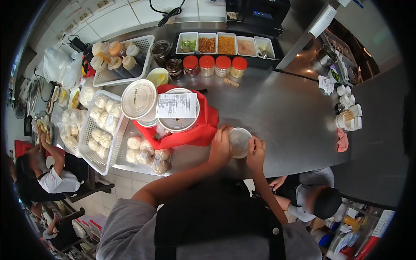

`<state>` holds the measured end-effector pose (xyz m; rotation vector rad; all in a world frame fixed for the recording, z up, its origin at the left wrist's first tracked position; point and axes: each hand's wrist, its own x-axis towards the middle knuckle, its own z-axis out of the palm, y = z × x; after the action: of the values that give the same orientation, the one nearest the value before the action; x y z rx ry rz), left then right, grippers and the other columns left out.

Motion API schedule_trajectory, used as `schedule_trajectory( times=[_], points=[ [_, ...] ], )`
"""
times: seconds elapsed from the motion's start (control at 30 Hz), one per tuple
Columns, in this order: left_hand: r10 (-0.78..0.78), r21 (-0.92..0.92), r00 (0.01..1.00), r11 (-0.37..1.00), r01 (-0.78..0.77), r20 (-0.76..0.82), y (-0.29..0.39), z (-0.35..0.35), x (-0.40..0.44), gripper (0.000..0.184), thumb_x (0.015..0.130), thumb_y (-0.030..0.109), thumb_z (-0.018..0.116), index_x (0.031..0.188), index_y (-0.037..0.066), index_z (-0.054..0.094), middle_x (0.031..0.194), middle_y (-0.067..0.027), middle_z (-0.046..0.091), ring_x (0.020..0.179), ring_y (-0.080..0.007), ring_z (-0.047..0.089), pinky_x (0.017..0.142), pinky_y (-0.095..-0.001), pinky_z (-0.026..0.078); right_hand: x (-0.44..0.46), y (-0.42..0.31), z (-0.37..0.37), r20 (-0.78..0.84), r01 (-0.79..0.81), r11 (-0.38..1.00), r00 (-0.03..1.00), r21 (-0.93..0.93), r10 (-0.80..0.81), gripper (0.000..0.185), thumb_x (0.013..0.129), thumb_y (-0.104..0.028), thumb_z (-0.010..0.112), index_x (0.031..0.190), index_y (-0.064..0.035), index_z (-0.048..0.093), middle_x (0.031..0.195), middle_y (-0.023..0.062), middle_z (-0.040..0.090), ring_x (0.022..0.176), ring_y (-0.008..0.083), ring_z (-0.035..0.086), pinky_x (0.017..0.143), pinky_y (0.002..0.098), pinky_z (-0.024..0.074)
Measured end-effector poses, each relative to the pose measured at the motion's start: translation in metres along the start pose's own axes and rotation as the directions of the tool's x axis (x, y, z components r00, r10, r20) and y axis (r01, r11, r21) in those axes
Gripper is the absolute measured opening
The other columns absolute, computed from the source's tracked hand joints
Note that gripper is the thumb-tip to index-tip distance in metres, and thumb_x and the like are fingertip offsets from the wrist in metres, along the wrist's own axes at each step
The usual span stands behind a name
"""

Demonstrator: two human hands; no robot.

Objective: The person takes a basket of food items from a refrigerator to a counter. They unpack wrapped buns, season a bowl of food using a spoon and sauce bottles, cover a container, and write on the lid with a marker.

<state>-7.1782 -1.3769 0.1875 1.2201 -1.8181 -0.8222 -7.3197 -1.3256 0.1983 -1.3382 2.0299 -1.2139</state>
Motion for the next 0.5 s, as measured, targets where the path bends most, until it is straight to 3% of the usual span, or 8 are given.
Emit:
schedule_trajectory(
  times=[0.07,0.13,0.23,0.33,0.5],
  points=[
    [-0.024,0.079,0.999,0.997,0.022,0.026,0.011,-0.011,0.000,0.058,0.078,0.001,0.049,0.135,0.006,0.047,0.132,-0.0192,0.049,0.124,-0.0405,0.045,0.104,-0.0480,0.037,0.005,-0.007,0.003,-0.008,0.041,0.999,0.999,-0.014,-0.041,0.025,0.096,-0.020,0.056,0.110,-0.0013,0.066,0.088,0.0145,0.058,0.083,0.0274,0.055,0.078,0.0369,0.0457],
    [0.231,0.281,0.939,0.911,-0.301,0.255,0.023,-0.028,0.008,0.063,0.076,0.002,0.051,0.138,0.004,0.044,0.136,-0.0197,0.046,0.128,-0.0403,0.041,0.107,-0.0492,0.034,0.012,-0.010,0.009,-0.010,0.085,0.996,0.996,-0.027,-0.085,0.023,0.096,-0.018,0.056,0.107,-0.0007,0.067,0.088,0.0152,0.057,0.081,0.0290,0.055,0.077,0.0377,0.0458],
    [0.224,0.161,0.916,0.943,-0.290,0.332,0.013,-0.025,0.011,0.067,0.074,0.002,0.053,0.140,0.002,0.043,0.137,-0.0200,0.045,0.128,-0.0403,0.041,0.108,-0.0474,0.034,0.016,-0.011,0.017,-0.003,0.111,0.991,0.994,-0.074,-0.111,0.021,0.095,-0.014,0.056,0.102,0.0000,0.069,0.087,0.0143,0.057,0.081,0.0289,0.055,0.076,0.0389,0.0456],
    [0.298,0.142,0.913,0.927,-0.346,0.280,0.014,-0.022,0.010,0.069,0.068,-0.001,0.055,0.136,0.000,0.047,0.134,-0.0208,0.046,0.125,-0.0378,0.044,0.107,-0.0444,0.036,0.014,-0.006,0.019,-0.047,0.131,0.991,0.990,0.039,-0.129,0.021,0.096,-0.013,0.055,0.102,0.0001,0.069,0.086,0.0144,0.057,0.080,0.0284,0.055,0.076,0.0388,0.0453],
    [0.290,0.166,0.916,0.925,-0.343,0.278,0.011,-0.016,0.012,0.070,0.067,-0.001,0.057,0.136,-0.001,0.047,0.130,-0.0201,0.048,0.121,-0.0367,0.046,0.105,-0.0444,0.037,0.018,0.000,0.018,0.071,0.093,0.988,0.992,0.128,-0.102,0.023,0.097,-0.013,0.052,0.104,0.0006,0.069,0.086,0.0136,0.057,0.081,0.0256,0.053,0.076,0.0357,0.0450]
  ],
)
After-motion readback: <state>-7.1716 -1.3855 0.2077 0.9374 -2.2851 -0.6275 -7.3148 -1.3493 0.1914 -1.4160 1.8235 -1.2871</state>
